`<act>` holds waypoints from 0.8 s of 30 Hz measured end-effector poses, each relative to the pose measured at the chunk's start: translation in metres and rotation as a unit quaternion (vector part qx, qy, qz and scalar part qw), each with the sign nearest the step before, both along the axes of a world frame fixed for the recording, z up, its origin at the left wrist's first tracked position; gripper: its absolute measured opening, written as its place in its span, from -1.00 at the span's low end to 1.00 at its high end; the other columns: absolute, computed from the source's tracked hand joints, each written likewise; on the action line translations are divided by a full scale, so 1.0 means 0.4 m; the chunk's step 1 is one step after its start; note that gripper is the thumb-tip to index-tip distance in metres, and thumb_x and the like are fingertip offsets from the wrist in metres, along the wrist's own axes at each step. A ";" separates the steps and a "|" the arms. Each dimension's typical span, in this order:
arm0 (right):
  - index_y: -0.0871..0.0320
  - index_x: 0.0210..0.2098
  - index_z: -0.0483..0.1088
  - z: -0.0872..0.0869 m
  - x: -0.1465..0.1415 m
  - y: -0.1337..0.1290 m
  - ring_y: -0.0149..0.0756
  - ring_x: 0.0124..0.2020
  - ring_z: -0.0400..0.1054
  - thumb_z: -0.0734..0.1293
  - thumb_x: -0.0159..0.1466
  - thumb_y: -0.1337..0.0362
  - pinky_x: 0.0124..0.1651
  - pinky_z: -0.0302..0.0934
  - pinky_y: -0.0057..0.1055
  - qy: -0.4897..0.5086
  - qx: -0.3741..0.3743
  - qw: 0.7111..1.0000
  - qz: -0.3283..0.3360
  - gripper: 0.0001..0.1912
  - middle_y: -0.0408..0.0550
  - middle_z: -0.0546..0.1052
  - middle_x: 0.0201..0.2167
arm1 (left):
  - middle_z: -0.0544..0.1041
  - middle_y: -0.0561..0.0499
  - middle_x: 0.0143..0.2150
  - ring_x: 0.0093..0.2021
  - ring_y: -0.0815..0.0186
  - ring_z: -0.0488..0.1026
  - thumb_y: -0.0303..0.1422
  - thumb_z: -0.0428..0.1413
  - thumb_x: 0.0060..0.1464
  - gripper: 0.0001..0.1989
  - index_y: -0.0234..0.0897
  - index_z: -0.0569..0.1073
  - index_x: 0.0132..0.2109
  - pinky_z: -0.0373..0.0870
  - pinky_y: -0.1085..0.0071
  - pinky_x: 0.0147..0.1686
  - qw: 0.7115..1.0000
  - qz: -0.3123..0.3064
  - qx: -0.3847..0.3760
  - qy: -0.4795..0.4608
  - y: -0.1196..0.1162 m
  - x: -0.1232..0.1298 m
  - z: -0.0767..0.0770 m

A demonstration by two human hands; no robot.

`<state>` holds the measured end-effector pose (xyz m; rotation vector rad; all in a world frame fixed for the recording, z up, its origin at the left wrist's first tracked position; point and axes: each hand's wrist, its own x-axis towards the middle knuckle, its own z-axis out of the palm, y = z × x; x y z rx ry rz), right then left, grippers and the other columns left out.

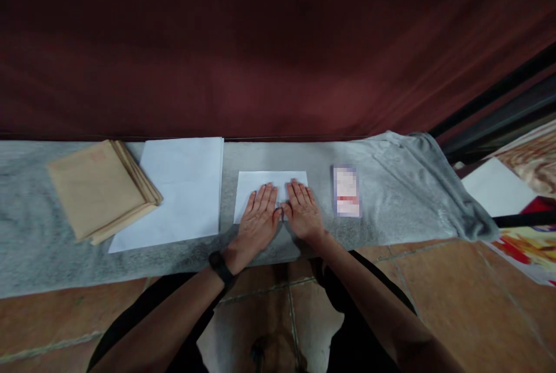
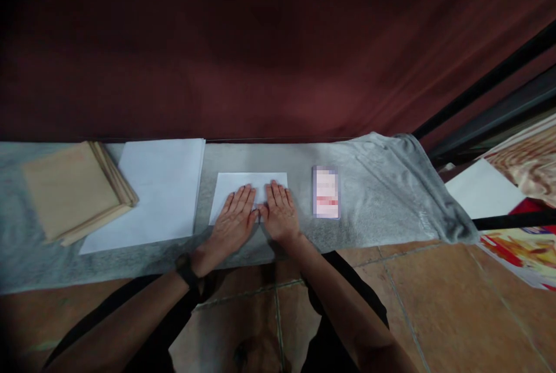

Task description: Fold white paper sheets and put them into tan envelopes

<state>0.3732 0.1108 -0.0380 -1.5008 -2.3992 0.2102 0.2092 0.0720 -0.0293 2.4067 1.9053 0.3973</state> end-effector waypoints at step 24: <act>0.24 0.45 0.17 0.007 0.065 -0.037 0.06 0.50 0.01 0.13 0.52 0.11 0.48 -0.07 0.16 -0.022 0.013 0.996 0.082 -0.41 0.23 0.14 0.50 | 0.15 -0.12 0.53 0.54 0.09 0.03 -0.27 -0.16 0.45 -0.46 -0.27 0.19 0.47 -0.09 -0.14 0.50 0.998 -0.013 -0.036 0.048 -0.021 -0.057 0.037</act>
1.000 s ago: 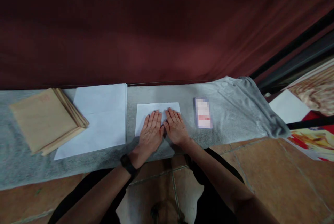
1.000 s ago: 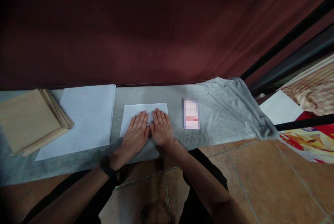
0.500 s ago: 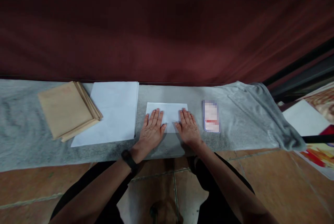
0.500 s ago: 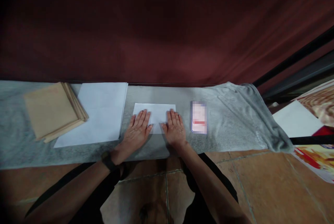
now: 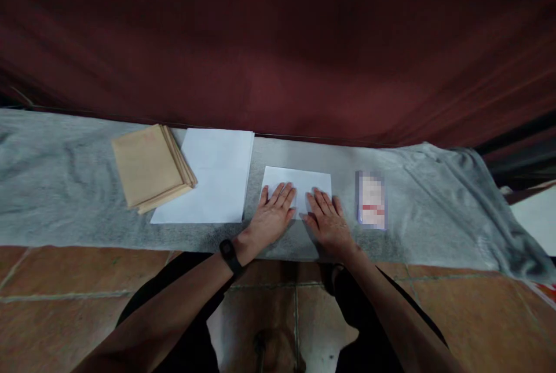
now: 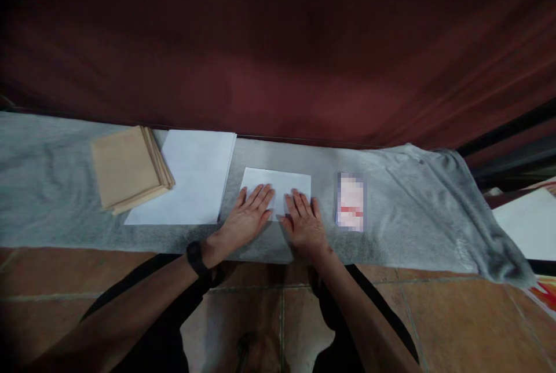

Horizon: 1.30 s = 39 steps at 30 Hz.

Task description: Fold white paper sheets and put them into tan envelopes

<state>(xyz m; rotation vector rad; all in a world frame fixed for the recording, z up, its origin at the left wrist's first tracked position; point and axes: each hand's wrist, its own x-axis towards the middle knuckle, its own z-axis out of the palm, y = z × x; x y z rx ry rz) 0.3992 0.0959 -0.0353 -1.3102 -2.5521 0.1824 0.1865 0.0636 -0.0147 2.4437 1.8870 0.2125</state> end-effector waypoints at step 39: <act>0.06 -0.12 0.52 0.131 -0.060 0.072 -0.17 -0.13 0.54 0.45 0.18 -0.10 -0.04 0.43 -0.27 0.660 -0.470 0.559 -0.174 -0.57 -0.12 0.67 -0.18 | 0.60 -0.10 0.19 0.32 0.15 0.44 -0.02 0.14 0.30 -0.53 -0.22 0.48 0.18 0.34 0.22 0.35 0.483 0.267 -0.001 -0.834 0.064 0.107 0.150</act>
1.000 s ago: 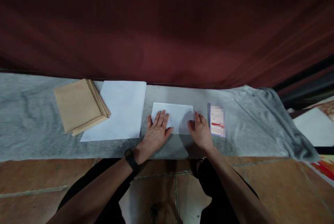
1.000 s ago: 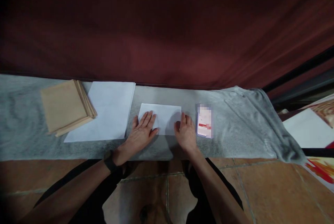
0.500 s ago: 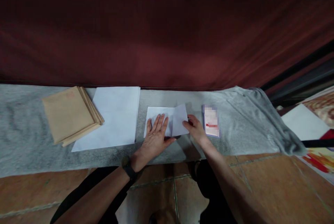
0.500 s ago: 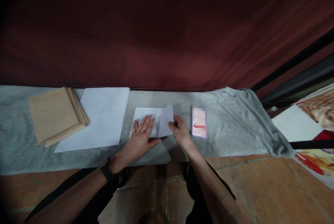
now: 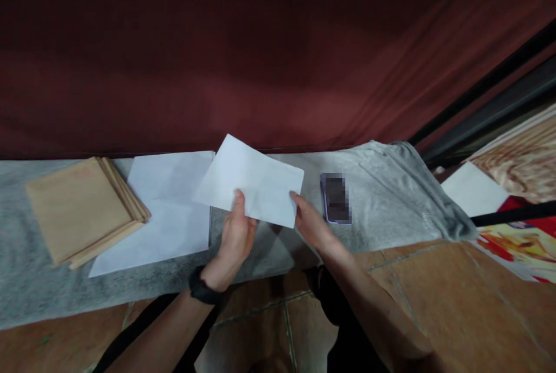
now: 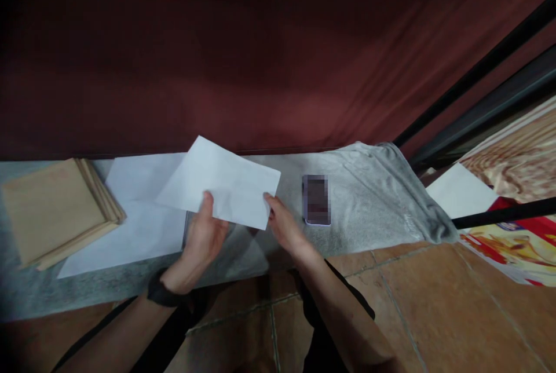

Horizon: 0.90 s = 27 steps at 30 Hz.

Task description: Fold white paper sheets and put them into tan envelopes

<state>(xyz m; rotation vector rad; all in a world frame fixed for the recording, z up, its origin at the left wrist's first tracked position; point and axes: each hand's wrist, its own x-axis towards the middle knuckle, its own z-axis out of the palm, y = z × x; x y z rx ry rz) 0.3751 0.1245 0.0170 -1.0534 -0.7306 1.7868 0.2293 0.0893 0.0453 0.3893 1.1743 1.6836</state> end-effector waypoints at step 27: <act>0.22 0.47 0.02 -0.044 0.040 -0.001 0.10 -0.04 0.54 0.31 0.39 0.16 -0.02 0.36 -0.14 -0.696 0.197 0.679 0.126 -0.25 0.22 0.58 0.02 | 0.02 -0.19 0.57 0.57 -0.06 -0.11 -0.43 -0.06 0.35 -0.45 -0.29 0.24 0.44 -0.03 -0.16 0.47 0.537 -0.182 0.008 0.824 -0.078 -0.110 -0.125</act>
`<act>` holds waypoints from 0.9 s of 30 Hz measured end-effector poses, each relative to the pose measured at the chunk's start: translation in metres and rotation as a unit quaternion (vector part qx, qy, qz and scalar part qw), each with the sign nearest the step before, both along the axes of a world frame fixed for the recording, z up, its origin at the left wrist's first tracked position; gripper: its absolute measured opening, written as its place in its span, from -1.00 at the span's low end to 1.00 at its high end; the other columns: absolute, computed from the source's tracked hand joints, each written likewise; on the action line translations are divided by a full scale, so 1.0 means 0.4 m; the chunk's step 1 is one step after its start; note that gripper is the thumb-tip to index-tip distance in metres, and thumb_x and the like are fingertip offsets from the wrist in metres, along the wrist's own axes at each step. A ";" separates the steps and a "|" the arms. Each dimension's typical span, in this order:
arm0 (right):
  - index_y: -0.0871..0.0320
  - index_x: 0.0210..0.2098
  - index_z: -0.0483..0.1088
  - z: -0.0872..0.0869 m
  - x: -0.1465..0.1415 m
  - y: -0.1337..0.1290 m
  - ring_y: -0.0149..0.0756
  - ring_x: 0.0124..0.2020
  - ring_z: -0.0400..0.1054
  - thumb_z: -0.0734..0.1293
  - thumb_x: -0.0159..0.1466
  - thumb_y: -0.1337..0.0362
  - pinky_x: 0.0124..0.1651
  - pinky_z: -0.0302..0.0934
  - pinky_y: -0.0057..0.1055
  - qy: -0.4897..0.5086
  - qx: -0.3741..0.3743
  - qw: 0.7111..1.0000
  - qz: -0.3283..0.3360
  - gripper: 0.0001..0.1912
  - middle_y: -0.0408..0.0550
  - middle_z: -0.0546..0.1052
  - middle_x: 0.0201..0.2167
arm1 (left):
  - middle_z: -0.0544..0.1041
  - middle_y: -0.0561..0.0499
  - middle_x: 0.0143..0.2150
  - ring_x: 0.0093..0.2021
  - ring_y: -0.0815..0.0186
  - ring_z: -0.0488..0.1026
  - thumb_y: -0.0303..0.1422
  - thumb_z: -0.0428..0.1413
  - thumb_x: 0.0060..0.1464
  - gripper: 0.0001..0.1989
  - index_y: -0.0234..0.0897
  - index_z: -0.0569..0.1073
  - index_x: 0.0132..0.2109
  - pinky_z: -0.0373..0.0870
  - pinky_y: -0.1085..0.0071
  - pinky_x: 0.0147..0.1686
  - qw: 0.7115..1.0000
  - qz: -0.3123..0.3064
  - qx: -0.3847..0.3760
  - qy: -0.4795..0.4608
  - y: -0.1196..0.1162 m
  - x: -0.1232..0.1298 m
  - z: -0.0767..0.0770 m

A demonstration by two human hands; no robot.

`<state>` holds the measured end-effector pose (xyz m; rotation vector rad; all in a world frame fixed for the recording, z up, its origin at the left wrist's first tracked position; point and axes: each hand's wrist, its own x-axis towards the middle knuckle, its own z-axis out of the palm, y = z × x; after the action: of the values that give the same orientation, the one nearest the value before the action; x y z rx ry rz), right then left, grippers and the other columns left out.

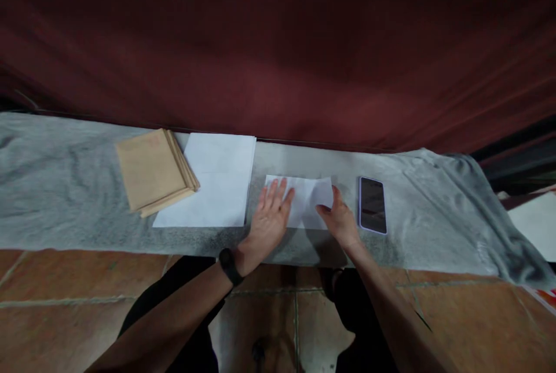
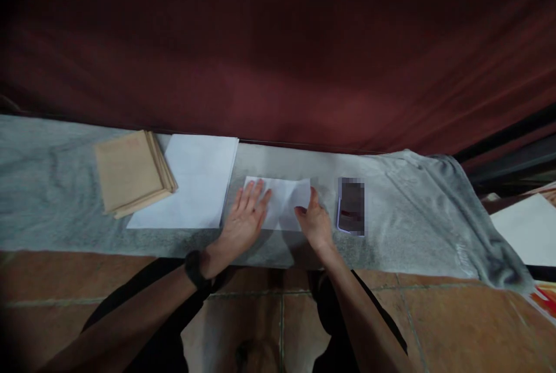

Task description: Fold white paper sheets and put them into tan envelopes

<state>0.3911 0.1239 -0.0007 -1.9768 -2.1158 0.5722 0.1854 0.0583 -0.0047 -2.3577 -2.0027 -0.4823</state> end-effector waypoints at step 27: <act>0.28 0.49 0.06 -0.089 -0.065 -0.006 -0.04 0.54 -0.09 0.02 0.55 0.14 0.50 -0.14 0.04 -0.058 0.157 0.967 0.192 -0.39 0.22 0.06 0.53 | 0.14 -0.29 0.52 0.55 0.08 -0.01 -0.21 -0.14 0.43 -0.39 -0.48 0.15 0.46 -0.08 -0.04 0.51 0.996 -0.078 -0.040 -0.002 0.006 0.043 -0.062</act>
<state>0.3653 0.1214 -0.0363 -1.4743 -2.4978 0.1576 0.2025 0.0607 -0.0294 -2.5761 -1.8832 -0.4171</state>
